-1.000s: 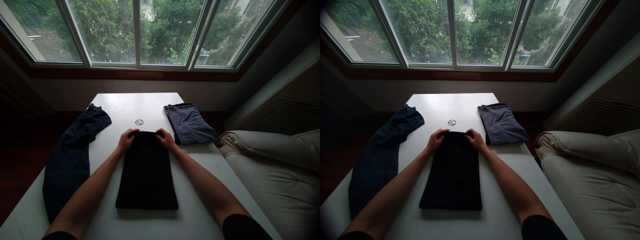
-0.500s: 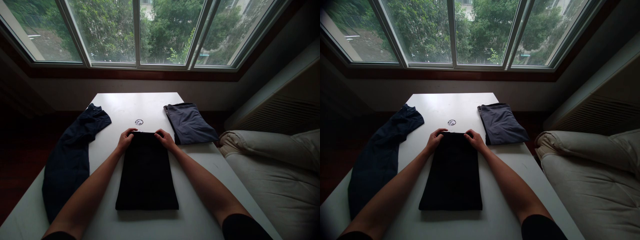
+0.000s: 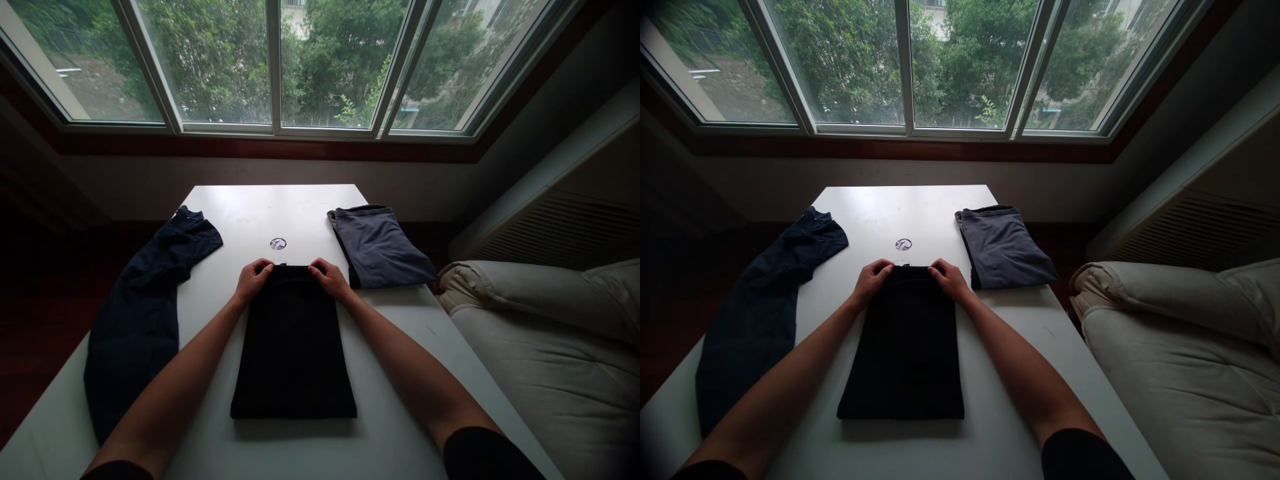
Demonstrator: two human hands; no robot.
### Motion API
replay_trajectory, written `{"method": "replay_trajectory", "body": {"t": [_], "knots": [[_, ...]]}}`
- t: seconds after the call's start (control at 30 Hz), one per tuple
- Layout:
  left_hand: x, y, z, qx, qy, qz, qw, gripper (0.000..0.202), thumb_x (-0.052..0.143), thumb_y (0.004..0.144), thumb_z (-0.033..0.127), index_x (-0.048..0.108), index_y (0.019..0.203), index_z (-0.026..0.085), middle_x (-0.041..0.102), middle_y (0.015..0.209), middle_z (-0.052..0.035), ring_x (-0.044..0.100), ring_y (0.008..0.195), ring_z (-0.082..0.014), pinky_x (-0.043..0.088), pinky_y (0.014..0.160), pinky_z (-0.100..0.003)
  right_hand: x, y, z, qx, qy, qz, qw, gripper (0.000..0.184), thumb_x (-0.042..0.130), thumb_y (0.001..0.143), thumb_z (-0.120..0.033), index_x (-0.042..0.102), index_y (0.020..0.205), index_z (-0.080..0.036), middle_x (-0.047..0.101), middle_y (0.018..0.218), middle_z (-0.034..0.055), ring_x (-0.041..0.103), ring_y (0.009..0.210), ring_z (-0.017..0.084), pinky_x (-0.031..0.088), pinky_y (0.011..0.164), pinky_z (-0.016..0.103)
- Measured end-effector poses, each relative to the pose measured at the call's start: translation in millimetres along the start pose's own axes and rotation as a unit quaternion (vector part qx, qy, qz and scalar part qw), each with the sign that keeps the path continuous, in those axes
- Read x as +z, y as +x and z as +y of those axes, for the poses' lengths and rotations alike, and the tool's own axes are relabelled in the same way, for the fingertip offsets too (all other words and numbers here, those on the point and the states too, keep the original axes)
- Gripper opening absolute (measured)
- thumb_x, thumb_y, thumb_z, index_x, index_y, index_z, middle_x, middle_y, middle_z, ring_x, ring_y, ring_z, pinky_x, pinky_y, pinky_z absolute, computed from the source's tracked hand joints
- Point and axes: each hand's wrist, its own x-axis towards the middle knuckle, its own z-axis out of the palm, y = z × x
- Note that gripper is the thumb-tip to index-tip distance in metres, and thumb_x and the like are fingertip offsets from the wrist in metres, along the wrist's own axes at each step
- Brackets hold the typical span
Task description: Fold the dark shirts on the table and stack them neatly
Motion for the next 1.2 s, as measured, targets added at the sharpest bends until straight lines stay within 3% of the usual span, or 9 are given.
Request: {"method": "replay_trajectory", "body": {"t": [0.23,0.53,0.9,1.07,1.2], "knots": [[1.0,-0.3,0.1,0.004,-0.001,0.000,1.000,0.023,0.065,0.088,0.040,0.076,0.096,0.022,0.076,0.091,-0.0028,0.069,0.084,-0.0218,0.053,0.079,-0.032,0.2,0.5,0.5,0.003,-0.007,-0.003,1.000,0.037,0.055,0.094,-0.058,0.069,0.094,-0.023,0.069,0.085,0.0011,0.061,0.081,0.020,0.046,0.077,0.030],[0.8,-0.7,-2.1,0.007,0.001,-0.005,1.000,0.019,0.065,0.086,0.034,0.074,0.098,0.022,0.075,0.091,-0.0025,0.069,0.083,-0.0211,0.054,0.079,-0.032,-1.7,-2.2,0.0,0.008,0.004,-0.018,1.000,0.037,0.065,0.087,-0.059,0.069,0.100,-0.024,0.069,0.084,0.0005,0.062,0.077,0.020,0.046,0.072,0.029],[-1.8,-0.6,0.6,0.009,0.016,0.005,1.000,0.026,0.063,0.092,0.046,0.073,0.101,0.024,0.074,0.100,-0.0043,0.068,0.096,-0.0250,0.052,0.089,-0.036,1.4,-1.2,2.5,0.007,-0.018,0.000,1.000,0.034,0.061,0.090,-0.055,0.069,0.100,-0.024,0.068,0.082,0.0006,0.058,0.072,0.019,0.044,0.069,0.029],[-6.8,0.5,0.7,-0.013,0.003,-0.010,1.000,0.039,0.074,0.083,0.047,0.070,0.113,0.023,0.073,0.105,-0.0042,0.068,0.088,-0.0225,0.054,0.080,-0.033,1.2,-0.3,4.1,0.014,0.008,0.016,1.000,0.035,0.059,0.092,-0.056,0.068,0.100,-0.024,0.068,0.083,0.0001,0.059,0.075,0.019,0.045,0.072,0.029],[-7.2,1.7,-0.8,-0.034,-0.017,-0.032,0.999,0.040,0.075,0.081,0.052,0.072,0.106,0.020,0.074,0.094,-0.0037,0.068,0.082,-0.0220,0.054,0.074,-0.032,0.5,0.1,4.2,0.009,0.018,0.016,1.000,0.035,0.059,0.092,-0.056,0.068,0.099,-0.023,0.067,0.084,0.0003,0.059,0.077,0.019,0.045,0.073,0.029]]}}
